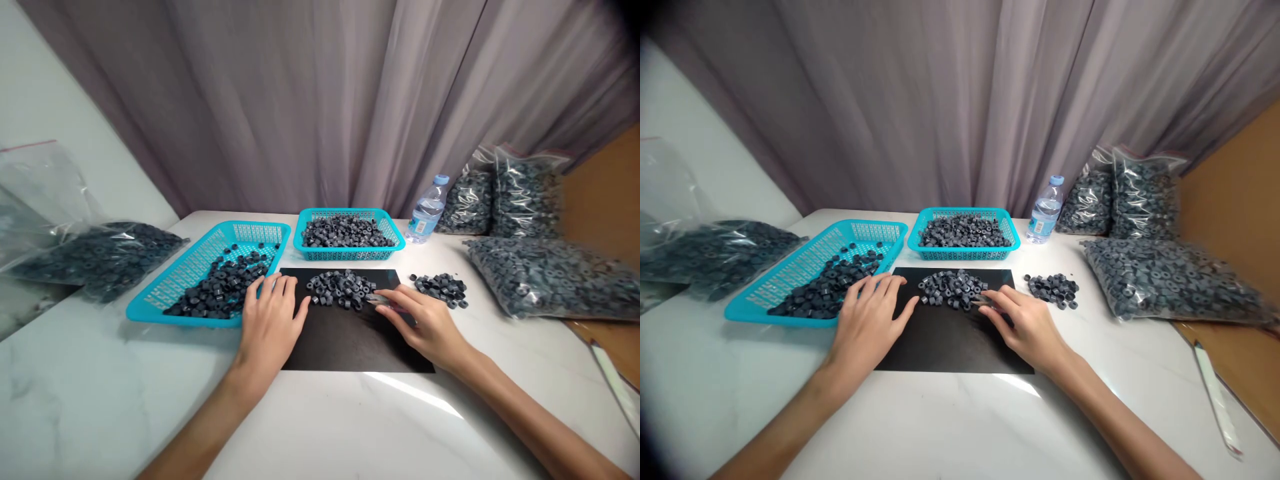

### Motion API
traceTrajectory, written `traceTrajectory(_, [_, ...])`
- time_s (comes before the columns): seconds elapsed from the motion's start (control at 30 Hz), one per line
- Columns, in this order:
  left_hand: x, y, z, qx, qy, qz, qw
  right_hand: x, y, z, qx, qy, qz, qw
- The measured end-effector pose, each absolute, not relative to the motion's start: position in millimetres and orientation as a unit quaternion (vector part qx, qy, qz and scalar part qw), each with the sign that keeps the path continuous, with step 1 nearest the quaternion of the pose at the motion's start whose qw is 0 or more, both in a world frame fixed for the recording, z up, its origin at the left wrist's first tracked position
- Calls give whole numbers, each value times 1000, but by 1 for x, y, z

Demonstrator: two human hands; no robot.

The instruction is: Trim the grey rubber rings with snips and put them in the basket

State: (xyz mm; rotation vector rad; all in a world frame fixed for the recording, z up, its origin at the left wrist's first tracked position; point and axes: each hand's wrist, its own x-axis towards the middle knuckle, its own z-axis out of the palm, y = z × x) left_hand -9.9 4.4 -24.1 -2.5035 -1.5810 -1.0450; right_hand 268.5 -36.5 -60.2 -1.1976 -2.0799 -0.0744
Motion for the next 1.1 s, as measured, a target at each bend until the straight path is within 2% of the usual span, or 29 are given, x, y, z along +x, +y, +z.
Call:
traceTrajectory(0.2, [-5,3,-23,-834,-485,-256,56,267,-36,-58,-461,-811,-40,358])
traceTrajectory(0.47, [3,4,-32,-840,-490,-232,12,268,-37,-58,-463,-812,-37,353])
traceTrajectory(0.63, [3,2,-30,-823,-502,-265,-9,267,-37,-57,-465,-811,-42,353])
traceTrajectory(0.7, [6,-2,-27,-795,-495,-337,-97,268,-36,-57,-465,-811,-40,352])
traceTrajectory(0.77, [12,-7,-24,-747,-466,-410,-238,268,-36,-57,-468,-811,-35,350])
traceTrajectory(0.9, [27,-14,-23,-654,-422,-410,-475,268,-37,-58,-474,-811,-22,343])
traceTrajectory(1.0, [33,-18,-20,-570,-403,-412,-585,268,-36,-58,-474,-810,-21,345])
traceTrajectory(1.1, [33,-20,-16,-505,-390,-412,-650,268,-36,-58,-474,-809,-25,346])
